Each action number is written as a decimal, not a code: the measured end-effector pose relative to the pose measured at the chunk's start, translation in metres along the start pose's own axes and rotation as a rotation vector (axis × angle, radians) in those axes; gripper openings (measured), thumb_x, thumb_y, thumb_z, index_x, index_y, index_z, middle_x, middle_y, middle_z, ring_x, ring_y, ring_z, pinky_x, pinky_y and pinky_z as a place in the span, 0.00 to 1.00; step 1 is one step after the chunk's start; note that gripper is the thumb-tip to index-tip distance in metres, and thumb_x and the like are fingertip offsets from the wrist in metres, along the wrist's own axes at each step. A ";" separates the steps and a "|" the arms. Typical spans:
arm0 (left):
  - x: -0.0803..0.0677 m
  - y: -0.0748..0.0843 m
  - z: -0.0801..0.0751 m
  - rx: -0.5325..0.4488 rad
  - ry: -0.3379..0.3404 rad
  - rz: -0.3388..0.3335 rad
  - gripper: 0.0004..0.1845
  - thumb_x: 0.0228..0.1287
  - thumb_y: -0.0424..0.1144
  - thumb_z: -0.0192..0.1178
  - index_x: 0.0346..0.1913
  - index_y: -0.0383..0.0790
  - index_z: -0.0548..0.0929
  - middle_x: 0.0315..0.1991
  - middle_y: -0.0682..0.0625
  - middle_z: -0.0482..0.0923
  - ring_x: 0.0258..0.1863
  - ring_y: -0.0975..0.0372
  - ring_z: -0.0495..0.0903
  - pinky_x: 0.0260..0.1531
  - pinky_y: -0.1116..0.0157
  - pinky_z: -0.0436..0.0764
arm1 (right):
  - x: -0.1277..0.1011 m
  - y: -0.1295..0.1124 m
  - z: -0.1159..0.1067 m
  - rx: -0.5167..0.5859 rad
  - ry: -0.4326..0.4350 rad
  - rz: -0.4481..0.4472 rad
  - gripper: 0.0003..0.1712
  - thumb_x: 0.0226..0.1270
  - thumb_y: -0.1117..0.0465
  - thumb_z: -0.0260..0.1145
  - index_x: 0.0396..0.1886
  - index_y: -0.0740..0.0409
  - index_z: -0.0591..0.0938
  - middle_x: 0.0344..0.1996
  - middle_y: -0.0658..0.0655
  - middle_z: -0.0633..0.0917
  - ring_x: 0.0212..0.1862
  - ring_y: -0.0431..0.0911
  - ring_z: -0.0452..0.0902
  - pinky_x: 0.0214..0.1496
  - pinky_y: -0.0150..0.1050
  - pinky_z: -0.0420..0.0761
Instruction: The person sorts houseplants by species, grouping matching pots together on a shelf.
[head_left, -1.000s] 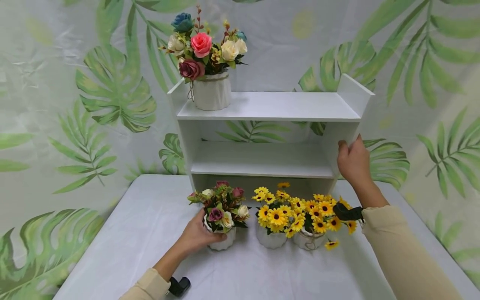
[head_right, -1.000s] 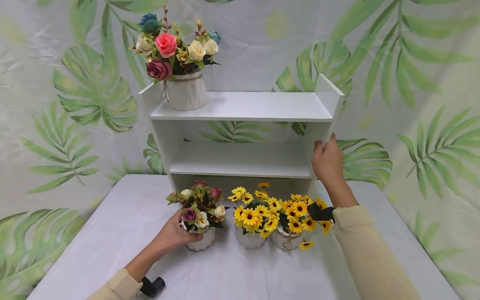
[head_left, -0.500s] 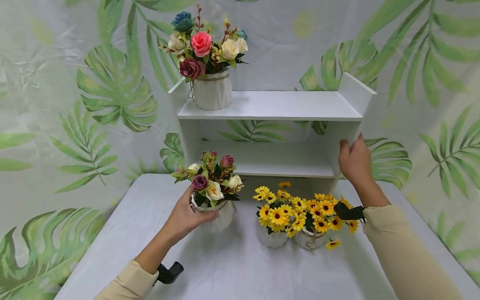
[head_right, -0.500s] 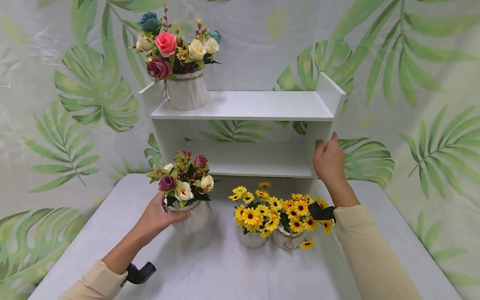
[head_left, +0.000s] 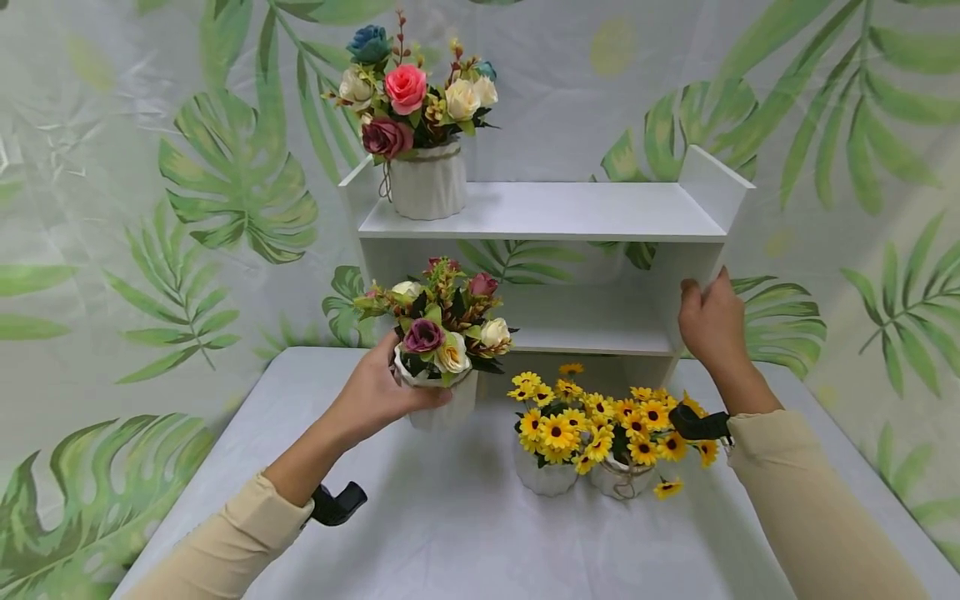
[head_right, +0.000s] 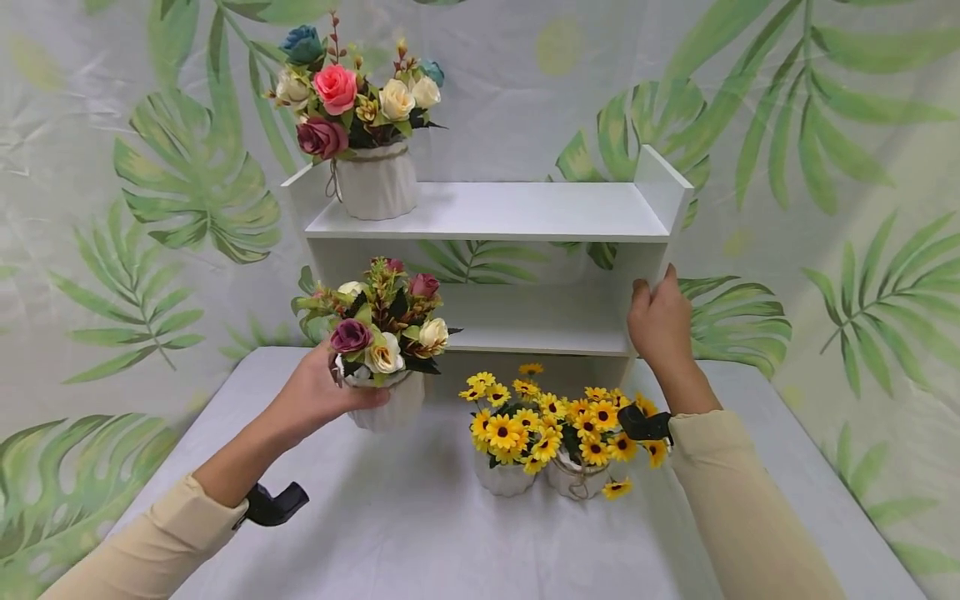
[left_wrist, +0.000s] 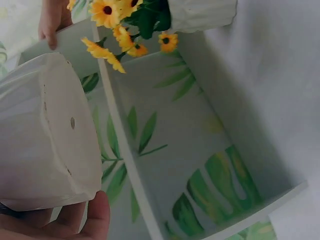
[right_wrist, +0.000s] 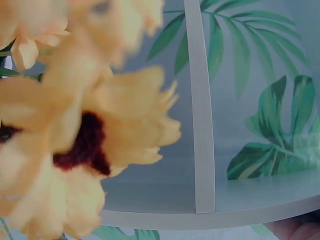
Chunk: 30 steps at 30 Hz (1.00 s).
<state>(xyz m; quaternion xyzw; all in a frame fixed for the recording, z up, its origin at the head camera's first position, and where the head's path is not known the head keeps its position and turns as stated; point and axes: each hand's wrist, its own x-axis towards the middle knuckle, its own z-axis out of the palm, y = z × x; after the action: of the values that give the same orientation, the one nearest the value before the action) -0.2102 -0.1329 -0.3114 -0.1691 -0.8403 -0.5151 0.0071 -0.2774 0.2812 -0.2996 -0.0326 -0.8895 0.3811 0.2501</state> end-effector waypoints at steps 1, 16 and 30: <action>0.001 0.002 0.000 0.014 0.000 -0.008 0.51 0.46 0.43 0.78 0.74 0.48 0.61 0.70 0.47 0.70 0.70 0.51 0.69 0.66 0.43 0.71 | 0.000 0.000 0.000 -0.001 -0.001 0.003 0.31 0.80 0.53 0.39 0.75 0.66 0.55 0.68 0.76 0.68 0.65 0.75 0.68 0.59 0.74 0.70; 0.028 0.052 -0.011 0.111 -0.011 0.051 0.49 0.42 0.49 0.80 0.70 0.54 0.66 0.65 0.52 0.74 0.64 0.56 0.74 0.61 0.49 0.77 | 0.001 0.002 0.000 -0.004 0.012 -0.013 0.31 0.80 0.54 0.40 0.75 0.67 0.56 0.68 0.76 0.69 0.65 0.75 0.68 0.59 0.74 0.70; 0.075 0.128 -0.032 0.234 0.061 0.121 0.49 0.43 0.57 0.78 0.69 0.53 0.67 0.63 0.52 0.75 0.60 0.59 0.75 0.59 0.55 0.78 | 0.001 0.000 -0.001 -0.019 0.000 -0.008 0.31 0.80 0.54 0.39 0.75 0.67 0.55 0.68 0.76 0.68 0.64 0.75 0.68 0.60 0.74 0.70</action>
<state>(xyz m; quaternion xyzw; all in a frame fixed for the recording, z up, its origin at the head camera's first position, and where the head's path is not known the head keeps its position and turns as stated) -0.2486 -0.0868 -0.1717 -0.2018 -0.8822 -0.4173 0.0834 -0.2775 0.2826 -0.2986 -0.0314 -0.8932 0.3716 0.2514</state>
